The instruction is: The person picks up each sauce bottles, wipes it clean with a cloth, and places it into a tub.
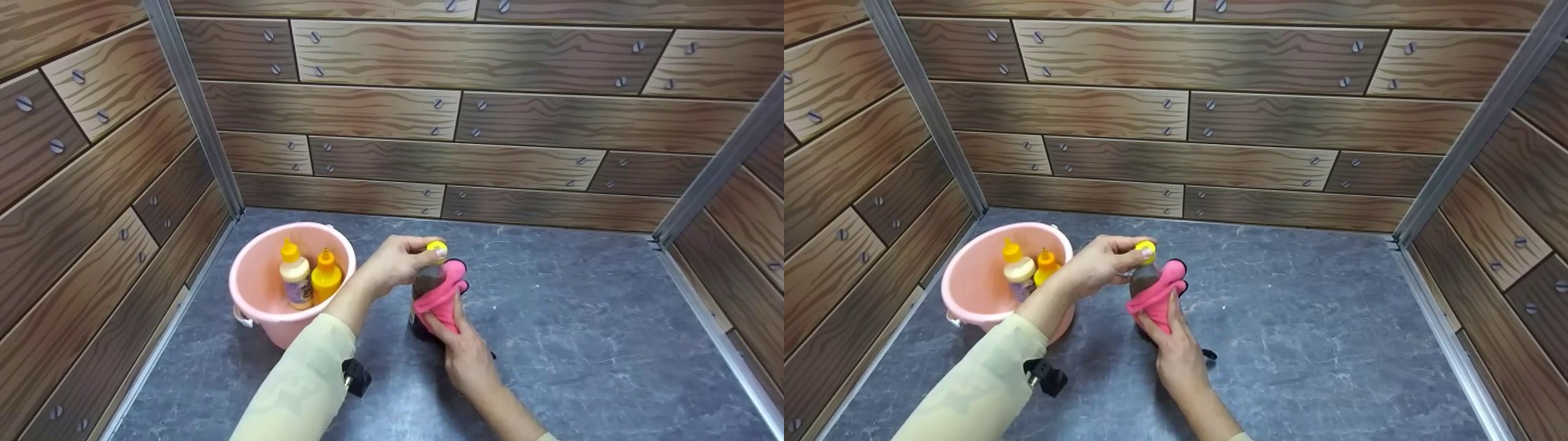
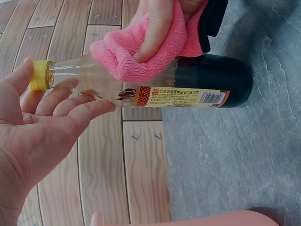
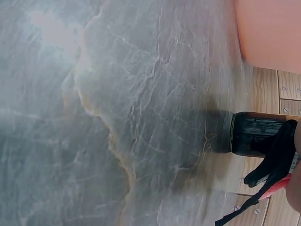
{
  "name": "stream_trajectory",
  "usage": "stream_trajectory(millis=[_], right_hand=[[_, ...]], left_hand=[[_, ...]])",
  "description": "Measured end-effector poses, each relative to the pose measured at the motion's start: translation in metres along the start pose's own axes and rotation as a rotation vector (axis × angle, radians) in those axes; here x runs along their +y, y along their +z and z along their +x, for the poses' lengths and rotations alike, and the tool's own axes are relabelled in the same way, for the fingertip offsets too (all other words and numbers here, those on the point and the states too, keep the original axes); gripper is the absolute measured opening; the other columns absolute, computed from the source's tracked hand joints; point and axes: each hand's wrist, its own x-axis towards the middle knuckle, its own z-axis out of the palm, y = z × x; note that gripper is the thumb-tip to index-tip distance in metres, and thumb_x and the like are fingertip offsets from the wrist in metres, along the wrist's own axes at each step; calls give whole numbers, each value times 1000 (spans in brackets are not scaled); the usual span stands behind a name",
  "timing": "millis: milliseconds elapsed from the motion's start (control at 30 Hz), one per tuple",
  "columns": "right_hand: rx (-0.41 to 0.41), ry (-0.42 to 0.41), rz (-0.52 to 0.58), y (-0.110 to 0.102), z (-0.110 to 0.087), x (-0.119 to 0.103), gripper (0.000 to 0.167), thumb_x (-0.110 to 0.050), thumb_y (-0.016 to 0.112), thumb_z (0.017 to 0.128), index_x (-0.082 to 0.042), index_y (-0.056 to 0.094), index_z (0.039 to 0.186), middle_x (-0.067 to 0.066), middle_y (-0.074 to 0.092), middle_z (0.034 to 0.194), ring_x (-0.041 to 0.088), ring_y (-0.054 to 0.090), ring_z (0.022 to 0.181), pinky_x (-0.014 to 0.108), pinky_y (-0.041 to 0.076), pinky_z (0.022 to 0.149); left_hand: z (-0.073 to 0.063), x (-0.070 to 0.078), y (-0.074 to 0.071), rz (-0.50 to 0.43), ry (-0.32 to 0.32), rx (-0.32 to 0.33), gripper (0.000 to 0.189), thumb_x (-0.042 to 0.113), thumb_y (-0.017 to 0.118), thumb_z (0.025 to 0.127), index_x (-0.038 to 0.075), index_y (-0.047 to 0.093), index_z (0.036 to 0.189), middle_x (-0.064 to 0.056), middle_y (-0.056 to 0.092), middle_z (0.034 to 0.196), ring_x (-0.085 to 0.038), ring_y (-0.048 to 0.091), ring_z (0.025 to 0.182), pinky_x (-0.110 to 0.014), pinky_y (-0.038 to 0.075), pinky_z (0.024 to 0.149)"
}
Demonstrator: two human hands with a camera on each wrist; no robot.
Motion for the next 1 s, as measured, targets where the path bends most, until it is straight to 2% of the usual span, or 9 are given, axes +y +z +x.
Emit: stream_trajectory(millis=[200,500,733,1000], right_hand=[[-25,15,-13,3,-5,2,72,18,72,75,-26,76,131,35,48,152,47,66,116,53,61,79],[-63,28,-56,9,-15,6,68,15,75,77,-27,77,130,35,51,151,46,69,110,54,61,77],[-74,14,-55,12,-19,9,71,14,74,76,-29,76,132,34,49,152,45,69,110,53,61,76],[-115,22,-67,13,-22,10,71,15,75,75,-28,76,132,34,47,154,45,70,106,53,60,73]], left_hand=[[1,-2,-2,19,-1,11,42,26,75,102,15,69,142,-7,71,131,-23,66,116,-52,53,106],[0,0,-1,15,-5,-1,41,26,74,103,16,69,142,-6,71,133,-23,65,119,-47,56,103],[0,-1,0,7,25,-6,41,24,73,103,12,69,142,-8,72,130,-23,68,114,-43,59,98],[1,-2,-1,43,21,0,40,27,74,103,15,70,141,-6,72,131,-22,68,116,-44,58,100]])
